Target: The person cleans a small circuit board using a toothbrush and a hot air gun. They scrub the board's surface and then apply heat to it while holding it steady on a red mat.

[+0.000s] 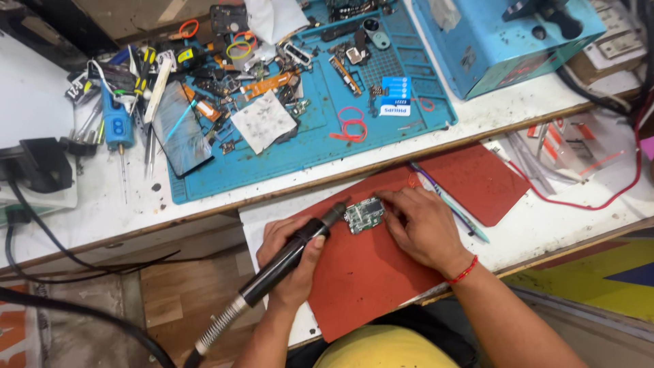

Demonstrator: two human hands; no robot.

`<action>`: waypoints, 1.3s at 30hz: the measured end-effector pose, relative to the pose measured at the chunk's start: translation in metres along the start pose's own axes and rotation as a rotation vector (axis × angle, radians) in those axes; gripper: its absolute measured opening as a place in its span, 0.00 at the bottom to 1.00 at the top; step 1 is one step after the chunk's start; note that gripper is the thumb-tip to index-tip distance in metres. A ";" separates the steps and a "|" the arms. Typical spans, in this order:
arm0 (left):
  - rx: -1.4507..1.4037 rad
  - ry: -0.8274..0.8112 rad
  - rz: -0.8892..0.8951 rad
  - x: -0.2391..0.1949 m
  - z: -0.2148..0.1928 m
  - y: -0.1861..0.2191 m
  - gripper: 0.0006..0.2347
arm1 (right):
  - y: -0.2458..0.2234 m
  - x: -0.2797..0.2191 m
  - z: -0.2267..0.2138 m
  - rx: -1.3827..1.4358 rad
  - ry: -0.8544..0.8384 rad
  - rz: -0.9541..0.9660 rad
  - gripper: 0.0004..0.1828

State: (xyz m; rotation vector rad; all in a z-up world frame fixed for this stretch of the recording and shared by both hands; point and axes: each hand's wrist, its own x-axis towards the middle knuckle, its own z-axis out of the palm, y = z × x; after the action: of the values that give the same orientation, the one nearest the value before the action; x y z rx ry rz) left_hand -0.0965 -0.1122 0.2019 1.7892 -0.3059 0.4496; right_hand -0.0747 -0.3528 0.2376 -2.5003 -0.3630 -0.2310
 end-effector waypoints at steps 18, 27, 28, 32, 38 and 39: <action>-0.039 -0.041 0.053 0.000 -0.006 0.005 0.09 | 0.001 0.000 0.001 -0.051 -0.064 -0.047 0.20; -0.054 0.022 0.005 0.003 -0.002 0.002 0.12 | 0.000 -0.001 0.002 -0.009 0.022 -0.034 0.17; -0.053 0.079 -0.095 0.003 -0.001 0.001 0.12 | 0.000 0.000 0.002 -0.007 0.023 -0.017 0.17; -0.158 -0.138 0.017 0.000 -0.007 -0.005 0.12 | 0.011 -0.002 0.006 0.020 0.023 -0.022 0.19; -0.071 -0.033 0.047 -0.003 0.006 -0.036 0.12 | 0.027 -0.012 0.016 0.061 0.092 -0.136 0.22; -0.096 -0.063 0.119 0.001 0.008 -0.054 0.12 | 0.025 -0.014 0.017 0.027 0.070 -0.091 0.21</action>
State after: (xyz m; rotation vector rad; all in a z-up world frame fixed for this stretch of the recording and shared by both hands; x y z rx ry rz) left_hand -0.0715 -0.1058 0.1538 1.6990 -0.4722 0.4557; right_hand -0.0784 -0.3652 0.2071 -2.4449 -0.4491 -0.3469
